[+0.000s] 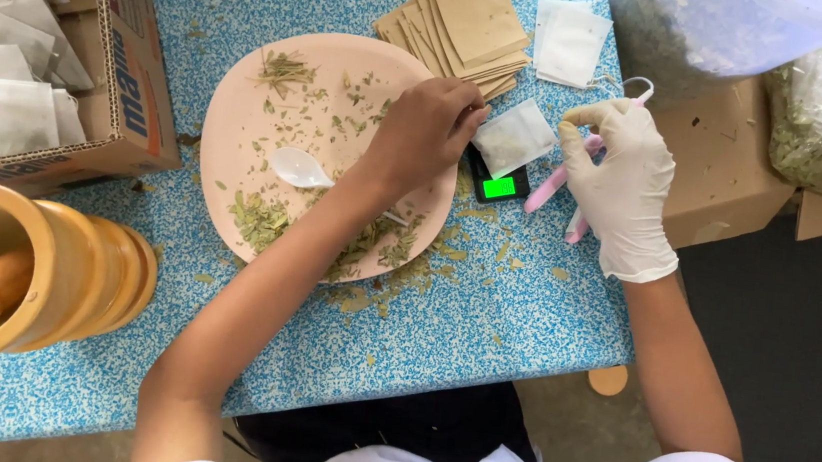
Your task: Filling small tea bags with dried herbs using a spoon and weighing them on a digital scale
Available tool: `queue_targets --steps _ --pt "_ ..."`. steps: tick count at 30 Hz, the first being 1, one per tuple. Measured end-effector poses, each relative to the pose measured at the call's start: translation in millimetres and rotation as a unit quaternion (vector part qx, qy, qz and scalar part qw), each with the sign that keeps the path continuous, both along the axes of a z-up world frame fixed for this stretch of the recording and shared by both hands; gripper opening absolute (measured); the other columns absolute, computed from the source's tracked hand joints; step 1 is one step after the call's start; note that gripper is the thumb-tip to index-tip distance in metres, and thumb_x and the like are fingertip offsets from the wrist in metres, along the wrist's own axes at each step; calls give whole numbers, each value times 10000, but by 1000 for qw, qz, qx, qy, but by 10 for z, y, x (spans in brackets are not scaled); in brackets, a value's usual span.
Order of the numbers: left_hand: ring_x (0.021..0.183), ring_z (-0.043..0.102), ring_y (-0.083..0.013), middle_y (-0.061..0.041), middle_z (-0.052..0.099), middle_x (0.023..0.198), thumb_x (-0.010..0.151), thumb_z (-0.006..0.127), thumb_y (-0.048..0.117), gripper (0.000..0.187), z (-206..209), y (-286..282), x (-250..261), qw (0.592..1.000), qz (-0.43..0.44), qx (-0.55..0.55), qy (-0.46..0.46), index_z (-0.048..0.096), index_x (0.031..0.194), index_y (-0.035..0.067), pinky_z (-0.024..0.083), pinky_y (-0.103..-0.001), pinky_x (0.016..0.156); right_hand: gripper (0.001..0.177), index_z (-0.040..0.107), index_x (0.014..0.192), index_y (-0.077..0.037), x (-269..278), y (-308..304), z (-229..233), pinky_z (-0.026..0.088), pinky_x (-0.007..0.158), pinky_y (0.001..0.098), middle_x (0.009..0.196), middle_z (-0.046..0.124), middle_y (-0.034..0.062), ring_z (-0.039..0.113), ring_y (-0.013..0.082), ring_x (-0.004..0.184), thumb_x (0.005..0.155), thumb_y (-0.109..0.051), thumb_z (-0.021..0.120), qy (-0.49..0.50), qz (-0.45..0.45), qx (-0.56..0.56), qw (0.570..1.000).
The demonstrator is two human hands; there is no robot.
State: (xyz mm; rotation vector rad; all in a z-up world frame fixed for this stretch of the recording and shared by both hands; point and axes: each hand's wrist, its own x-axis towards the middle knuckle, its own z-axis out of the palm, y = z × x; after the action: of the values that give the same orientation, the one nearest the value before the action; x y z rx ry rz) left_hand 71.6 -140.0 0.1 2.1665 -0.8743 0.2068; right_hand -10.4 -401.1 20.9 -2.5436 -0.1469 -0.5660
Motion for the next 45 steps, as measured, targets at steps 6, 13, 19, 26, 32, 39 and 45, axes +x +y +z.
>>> queue_targets --steps 6,13,19,26,32,39,45 --pt "885 739 -302 -56 654 849 1106 628 264 177 14 -10 -40 997 18 63 -48 734 1091 123 635 -465 784 67 800 1155 -183 53 -66 -96 560 937 486 1142 701 49 706 317 1064 1097 -215 812 -12 17 -25 999" --pt "904 737 -288 -45 656 864 1110 611 281 182 -39 -23 -25 995 38 71 -60 729 1105 143 641 -468 789 70 809 1138 -176 80 -94 -160 546 917 483 1136 711 50 700 330 995 1089 -225 821 -22 23 -48 998" --pt "852 726 -243 -12 625 825 1109 608 269 168 -13 -24 -30 994 42 77 -67 722 1083 149 637 -424 788 83 818 1138 -172 105 -116 -218 542 916 486 1147 718 49 698 331 987 1096 -244 818 -22 24 -54 998" --pt "842 725 -243 -2 615 809 1107 612 282 169 24 -19 -47 993 47 79 -73 716 1071 154 636 -425 774 122 821 1117 -162 89 -114 -236 527 932 488 1151 720 66 701 366 1014 1118 -282 798 -19 29 -62 997" --pt "787 710 -214 20 582 779 1096 627 260 147 54 -20 -55 992 46 80 -89 718 1052 153 627 -409 752 152 831 1114 -136 77 -61 -222 522 924 491 1135 730 69 697 312 922 1127 -283 793 -18 35 -58 998" --pt "827 717 -206 36 603 821 1094 642 274 129 149 1 -145 989 56 75 -110 717 1083 170 628 -395 761 118 780 1076 -168 -31 170 112 461 768 403 1037 696 12 702 241 833 1091 -284 801 32 23 3 999" --pt "1419 591 -336 -175 565 1562 1191 481 481 549 407 237 -418 999 -6 -36 -39 414 1570 90 554 -496 1074 120 601 1110 -48 -269 612 833 327 217 238 938 642 104 815 226 625 1181 -140 570 184 39 302 935"
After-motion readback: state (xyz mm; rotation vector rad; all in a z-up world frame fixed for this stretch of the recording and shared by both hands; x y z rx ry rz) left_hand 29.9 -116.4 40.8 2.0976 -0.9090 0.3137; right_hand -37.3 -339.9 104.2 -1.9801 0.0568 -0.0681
